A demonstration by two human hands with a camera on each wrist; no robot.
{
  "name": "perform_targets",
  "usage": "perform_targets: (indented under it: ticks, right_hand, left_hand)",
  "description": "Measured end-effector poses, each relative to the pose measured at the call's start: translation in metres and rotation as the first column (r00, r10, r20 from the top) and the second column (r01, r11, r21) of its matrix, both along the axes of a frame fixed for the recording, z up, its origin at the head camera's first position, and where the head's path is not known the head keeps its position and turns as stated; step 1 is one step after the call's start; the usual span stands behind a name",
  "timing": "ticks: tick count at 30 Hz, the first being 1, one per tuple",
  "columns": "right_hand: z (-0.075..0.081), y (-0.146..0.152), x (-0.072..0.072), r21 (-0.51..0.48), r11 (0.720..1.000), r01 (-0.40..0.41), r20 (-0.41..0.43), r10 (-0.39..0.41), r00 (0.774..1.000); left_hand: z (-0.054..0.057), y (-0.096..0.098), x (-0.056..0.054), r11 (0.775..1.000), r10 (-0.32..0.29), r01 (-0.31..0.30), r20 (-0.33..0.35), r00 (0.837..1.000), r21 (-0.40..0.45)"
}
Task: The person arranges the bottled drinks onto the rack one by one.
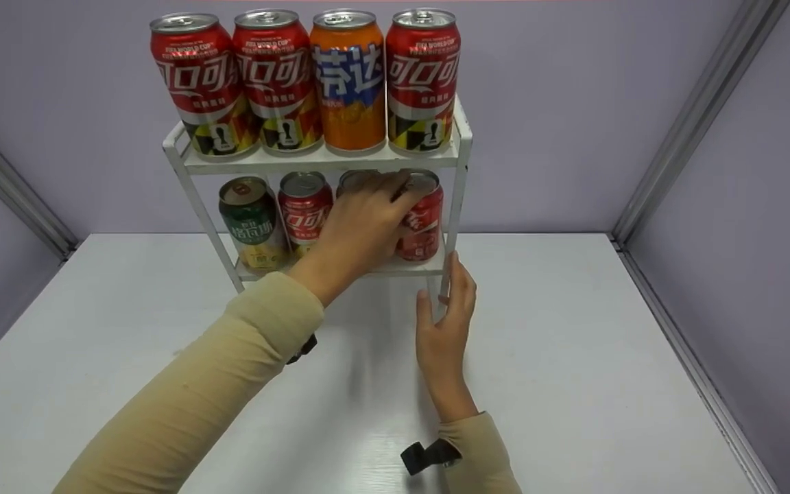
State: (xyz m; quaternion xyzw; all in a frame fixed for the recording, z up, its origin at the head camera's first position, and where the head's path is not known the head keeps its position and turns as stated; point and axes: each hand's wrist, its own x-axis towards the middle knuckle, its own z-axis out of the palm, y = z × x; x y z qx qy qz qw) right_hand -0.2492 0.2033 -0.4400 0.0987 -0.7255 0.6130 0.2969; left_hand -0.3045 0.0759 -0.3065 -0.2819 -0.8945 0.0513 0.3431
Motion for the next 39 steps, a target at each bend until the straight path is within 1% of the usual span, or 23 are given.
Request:
perform_targets:
  ticks: [2, 4, 6, 7, 9, 12, 16, 17, 18, 20, 21, 22, 24, 26, 28, 29, 31, 32, 35, 36, 38, 39]
  right_hand:
    - [0.000, 0.000, 0.000, -0.002, 1.000, 0.001, -0.005, -0.001, 1.000]
    - [0.000, 0.000, 0.000, -0.003, 1.000, 0.003, -0.009, -0.003, 1.000]
    - [0.000, 0.000, 0.000, -0.005, 1.000, 0.003, -0.012, -0.003, 1.000]
    - [-0.001, 0.000, 0.000, -0.003, 1.000, 0.003, -0.013, -0.003, 1.000]
    - [-0.001, 0.001, -0.001, 0.000, 1.000, 0.006, -0.011, -0.006, 1.000]
    - [-0.001, 0.002, -0.002, -0.004, 1.000, 0.009, -0.013, -0.009, 1.000]
    - [-0.001, 0.002, -0.002, -0.012, 1.000, 0.014, -0.021, -0.015, 1.000]
    - [0.000, 0.002, -0.002, -0.011, 1.000, 0.017, -0.020, -0.017, 1.000]
    - [0.001, 0.001, 0.000, -0.010, 1.000, 0.020, -0.020, -0.020, 1.000]
    - [0.006, -0.002, 0.004, -0.008, 1.000, 0.019, -0.017, -0.019, 1.000]
    - [0.010, -0.004, 0.007, -0.006, 1.000, 0.018, -0.014, -0.018, 1.000]
    - [0.013, -0.006, 0.009, -0.005, 1.000, 0.015, -0.012, -0.016, 1.000]
    - [0.019, -0.008, 0.014, -0.005, 1.000, 0.010, -0.010, -0.010, 1.000]
    - [0.018, -0.008, 0.013, 0.001, 1.000, 0.009, -0.008, -0.009, 1.000]
    - [0.011, -0.006, 0.008, 0.005, 1.000, 0.014, -0.010, -0.014, 1.000]
    - [0.008, -0.004, 0.005, 0.006, 1.000, 0.017, -0.012, -0.017, 1.000]
    - [0.008, -0.004, 0.005, 0.011, 1.000, 0.018, -0.023, -0.018, 1.000]
    - [0.006, -0.003, 0.004, 0.015, 1.000, 0.017, -0.031, -0.017, 0.999]
    - [0.005, -0.002, 0.004, 0.018, 1.000, 0.005, -0.046, -0.004, 0.999]
    - [0.005, -0.001, 0.005, 0.018, 1.000, 0.000, -0.047, 0.001, 0.999]
    - [-0.002, 0.002, 0.000, 0.013, 1.000, -0.007, -0.042, 0.008, 0.999]
    - [-0.002, 0.002, 0.001, 0.008, 1.000, -0.013, -0.039, 0.014, 0.999]
  left_hand:
    - [0.000, 0.005, 0.002, 0.999, 0.034, -0.035, -0.022, 0.999, -0.038]
    - [-0.001, 0.011, 0.004, 0.991, 0.088, -0.093, -0.052, 0.995, -0.096]
    - [-0.002, 0.018, 0.007, 0.972, 0.157, -0.170, -0.088, 0.984, -0.164]
    - [-0.003, 0.021, 0.008, 0.956, 0.193, -0.213, -0.110, 0.975, -0.201]
    - [-0.005, 0.029, 0.009, 0.921, 0.257, -0.292, -0.165, 0.952, -0.256]
    - [-0.008, 0.041, 0.010, 0.864, 0.333, -0.401, -0.252, 0.909, -0.303]
    - [-0.013, 0.054, 0.008, 0.808, 0.391, -0.498, -0.346, 0.853, -0.314]
    - [-0.013, 0.055, 0.008, 0.799, 0.401, -0.513, -0.358, 0.843, -0.314]
    - [-0.014, 0.057, 0.007, 0.791, 0.410, -0.523, -0.361, 0.838, -0.316]
    - [-0.013, 0.057, 0.007, 0.785, 0.423, -0.530, -0.348, 0.837, -0.320]
    - [-0.013, 0.055, 0.006, 0.790, 0.425, -0.525, -0.333, 0.841, -0.318]
    - [-0.012, 0.054, 0.006, 0.800, 0.424, -0.513, -0.313, 0.850, -0.311]
    - [-0.011, 0.050, 0.005, 0.832, 0.410, -0.479, -0.269, 0.871, -0.280]
    - [-0.011, 0.047, 0.005, 0.858, 0.398, -0.450, -0.236, 0.887, -0.246]
    - [-0.012, 0.046, 0.006, 0.875, 0.395, -0.437, -0.216, 0.893, -0.206]
    - [-0.013, 0.048, 0.006, 0.877, 0.403, -0.443, -0.217, 0.889, -0.187]
    - [-0.012, 0.052, 0.008, 0.863, 0.433, -0.470, -0.206, 0.877, -0.187]
    - [-0.011, 0.055, 0.009, 0.851, 0.452, -0.487, -0.197, 0.870, -0.198]
    - [-0.008, 0.065, 0.012, 0.800, 0.506, -0.536, -0.177, 0.844, -0.269]
    - [-0.007, 0.067, 0.012, 0.785, 0.518, -0.545, -0.171, 0.838, -0.295]
    - [-0.006, 0.071, 0.012, 0.762, 0.535, -0.562, -0.178, 0.826, -0.320]
    - [-0.006, 0.072, 0.012, 0.753, 0.540, -0.571, -0.188, 0.820, -0.326]
